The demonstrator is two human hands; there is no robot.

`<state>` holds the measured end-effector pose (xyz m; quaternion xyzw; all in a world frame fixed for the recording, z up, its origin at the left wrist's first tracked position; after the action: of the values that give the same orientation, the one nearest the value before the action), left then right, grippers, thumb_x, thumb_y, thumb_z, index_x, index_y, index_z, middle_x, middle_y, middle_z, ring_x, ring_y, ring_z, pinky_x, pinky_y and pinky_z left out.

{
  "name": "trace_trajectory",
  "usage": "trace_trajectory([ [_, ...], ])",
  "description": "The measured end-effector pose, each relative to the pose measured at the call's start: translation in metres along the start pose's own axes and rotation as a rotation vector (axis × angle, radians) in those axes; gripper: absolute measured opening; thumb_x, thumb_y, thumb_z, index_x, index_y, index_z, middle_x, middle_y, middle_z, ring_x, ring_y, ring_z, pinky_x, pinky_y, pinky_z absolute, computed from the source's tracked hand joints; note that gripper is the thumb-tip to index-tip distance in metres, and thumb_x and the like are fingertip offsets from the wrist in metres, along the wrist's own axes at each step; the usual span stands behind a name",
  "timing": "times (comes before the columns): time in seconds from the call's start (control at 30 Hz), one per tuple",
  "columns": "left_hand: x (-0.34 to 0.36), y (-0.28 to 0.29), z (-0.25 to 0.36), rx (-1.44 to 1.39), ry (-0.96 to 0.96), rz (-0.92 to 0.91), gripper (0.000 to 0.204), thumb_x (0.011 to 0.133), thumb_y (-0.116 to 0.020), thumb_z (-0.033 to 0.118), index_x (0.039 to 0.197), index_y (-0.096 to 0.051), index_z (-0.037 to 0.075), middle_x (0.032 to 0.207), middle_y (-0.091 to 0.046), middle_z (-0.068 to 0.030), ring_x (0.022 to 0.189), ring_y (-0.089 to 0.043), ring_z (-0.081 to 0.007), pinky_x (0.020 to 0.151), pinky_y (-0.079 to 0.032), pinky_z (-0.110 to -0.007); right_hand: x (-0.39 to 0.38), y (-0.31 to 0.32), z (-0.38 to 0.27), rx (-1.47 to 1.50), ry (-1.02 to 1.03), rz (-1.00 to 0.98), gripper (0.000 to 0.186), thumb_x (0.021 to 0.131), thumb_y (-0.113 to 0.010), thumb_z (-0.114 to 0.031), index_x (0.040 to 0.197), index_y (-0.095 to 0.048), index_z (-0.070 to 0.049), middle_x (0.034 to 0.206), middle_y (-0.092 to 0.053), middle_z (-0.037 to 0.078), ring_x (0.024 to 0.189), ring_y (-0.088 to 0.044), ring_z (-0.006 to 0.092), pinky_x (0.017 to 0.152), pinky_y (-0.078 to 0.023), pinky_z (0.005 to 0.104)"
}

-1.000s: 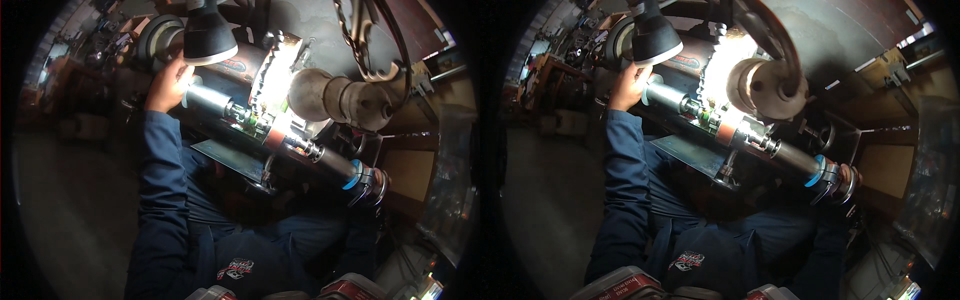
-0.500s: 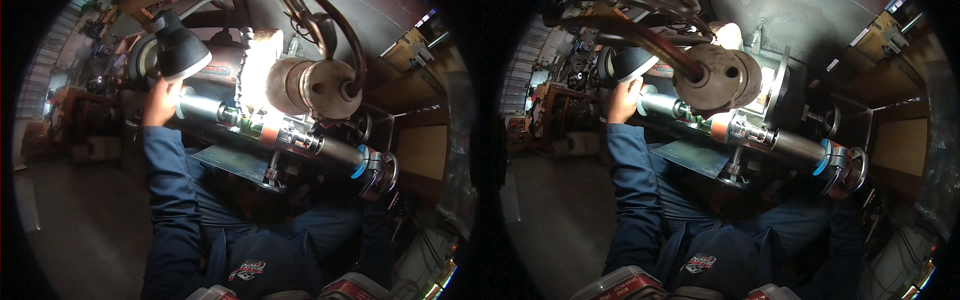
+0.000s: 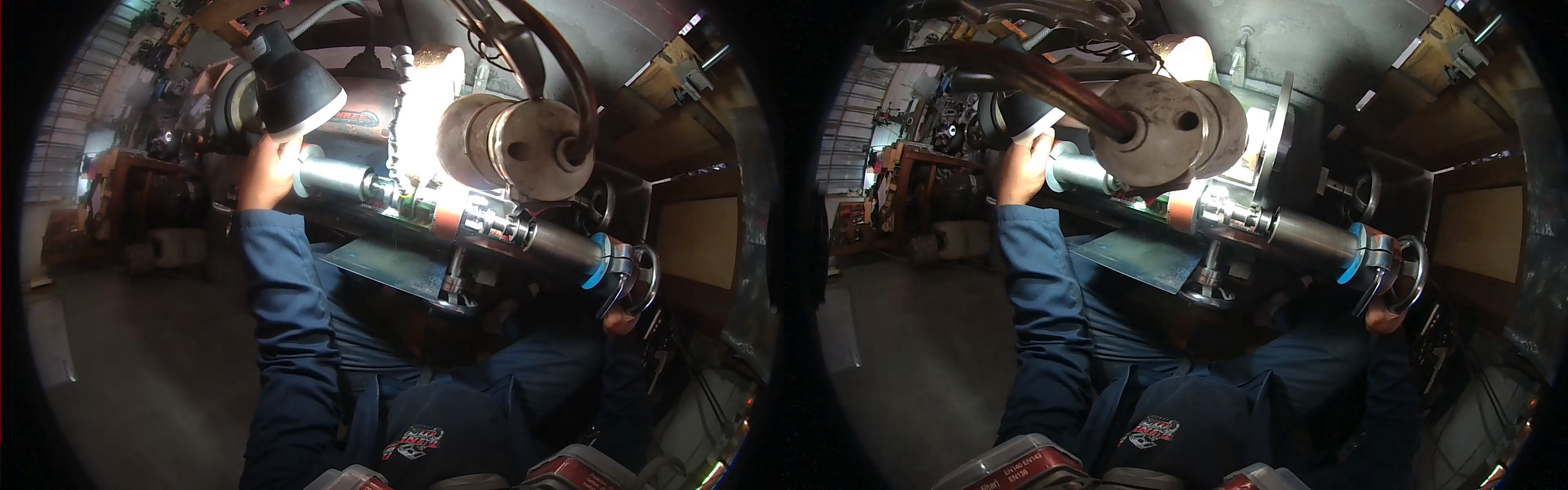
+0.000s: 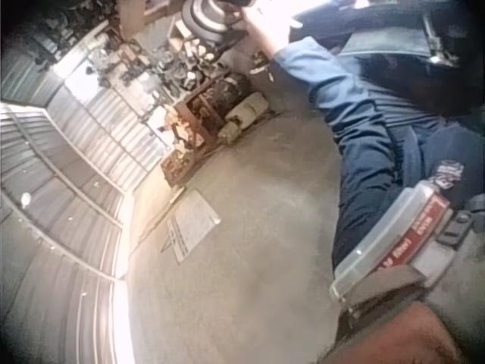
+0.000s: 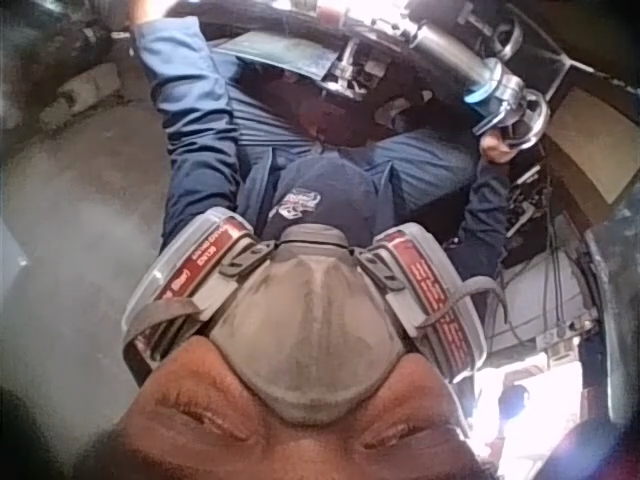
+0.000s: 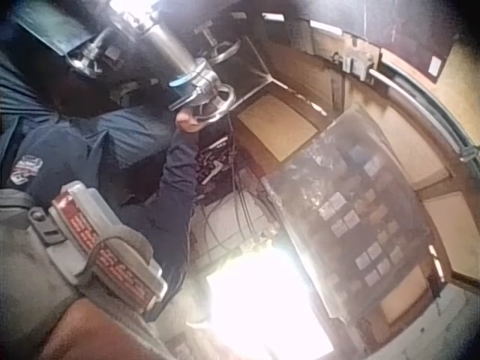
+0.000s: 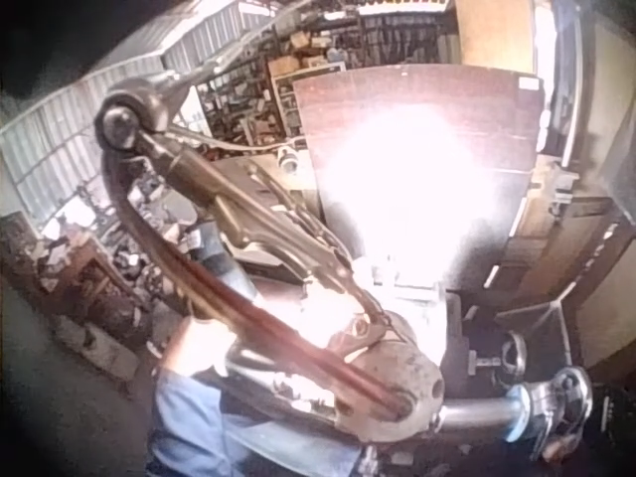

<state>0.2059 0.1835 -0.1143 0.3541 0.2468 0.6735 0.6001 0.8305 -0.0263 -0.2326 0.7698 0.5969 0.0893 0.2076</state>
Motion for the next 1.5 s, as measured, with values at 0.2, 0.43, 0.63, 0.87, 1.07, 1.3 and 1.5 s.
trace_trajectory([
  [0.2,0.000,-0.003,-0.009,-0.016,0.022,0.011,0.026,0.098,-0.057,0.019,0.114,-0.062,0.000,0.092,-0.070,-0.0150,0.082,-0.067,-0.0226,0.076,-0.051,-0.035,0.003,0.001,-0.010,0.012,-0.019,-0.017,0.022,0.085,-0.049,-0.010,0.098,-0.063,0.000,0.078,-0.059,0.003,0.074,-0.054,0.0151,0.069,-0.043,0.0300],
  [0.43,0.004,0.000,-0.012,-0.013,0.045,-0.042,0.030,0.099,-0.056,0.018,0.125,-0.059,0.005,0.105,-0.070,-0.0184,0.090,-0.069,-0.0298,0.081,-0.052,-0.037,0.010,0.002,-0.022,0.010,-0.032,-0.059,0.022,0.084,-0.049,-0.010,0.098,-0.063,0.000,0.077,-0.059,0.002,0.073,-0.054,0.0147,0.068,-0.043,0.0298],
  [0.63,0.004,-0.001,-0.018,0.096,-0.022,0.009,0.044,0.096,-0.058,0.017,0.137,-0.051,0.005,0.133,-0.057,-0.0246,0.111,-0.063,-0.0360,0.091,-0.051,-0.038,0.021,0.013,-0.043,-0.095,0.063,-0.037,0.014,0.081,-0.046,-0.009,0.083,-0.059,-0.005,0.072,-0.058,0.002,0.068,-0.052,0.0120,0.064,-0.042,0.0270],
  [0.87,0.005,-0.008,-0.025,-0.026,0.009,0.023,0.050,0.096,-0.058,0.019,0.142,-0.047,0.003,0.141,-0.049,-0.0291,0.129,-0.051,-0.0403,0.104,-0.044,-0.041,0.037,-0.013,-0.120,0.021,-0.238,0.026,0.017,0.083,-0.044,-0.008,0.077,-0.058,-0.002,0.072,-0.057,0.002,0.071,-0.052,0.0116,0.064,-0.042,0.0288],
  [1.07,0.004,-0.009,-0.024,0.043,-0.097,0.146,0.052,0.096,-0.059,0.024,0.141,-0.047,0.001,0.140,-0.048,-0.0298,0.135,-0.043,-0.0436,0.106,-0.042,-0.044,0.061,0.000,-0.132,-0.031,-0.439,-0.095,0.019,0.085,-0.044,-0.013,0.081,-0.059,-0.001,0.075,-0.059,0.007,0.065,-0.059,0.0171,0.055,-0.049,0.0300],
  [1.3,0.003,-0.010,-0.023,0.171,-0.238,0.244,0.038,0.096,-0.058,0.020,0.128,-0.054,-0.001,0.144,-0.047,-0.0239,0.134,-0.044,-0.0406,0.108,-0.041,-0.044,0.074,-0.011,-0.157,0.012,-0.715,-0.173,0.037,0.084,-0.049,-0.034,0.100,-0.066,-0.005,0.073,-0.063,0.006,0.057,-0.061,0.0175,0.048,-0.053,0.0327],
  [1.5,0.002,-0.013,-0.024,0.218,-0.241,0.276,0.035,0.097,-0.058,0.020,0.125,-0.055,0.000,0.147,-0.046,-0.0202,0.136,-0.043,-0.0396,0.108,-0.041,-0.044,0.104,0.021,-0.128,-0.042,-0.884,-0.277,0.029,0.092,-0.057,-0.037,0.095,-0.067,-0.009,0.068,-0.061,0.001,0.052,-0.058,0.0132,0.043,-0.049,0.0318],
])
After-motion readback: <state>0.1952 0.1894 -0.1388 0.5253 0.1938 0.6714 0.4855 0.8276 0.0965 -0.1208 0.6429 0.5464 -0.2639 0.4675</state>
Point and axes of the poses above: each hand's wrist, its own x-axis towards the middle knuckle, its own y-axis out of the back of the hand, z = x × y, the point moved 2 cm from there along x, towards the middle knuckle
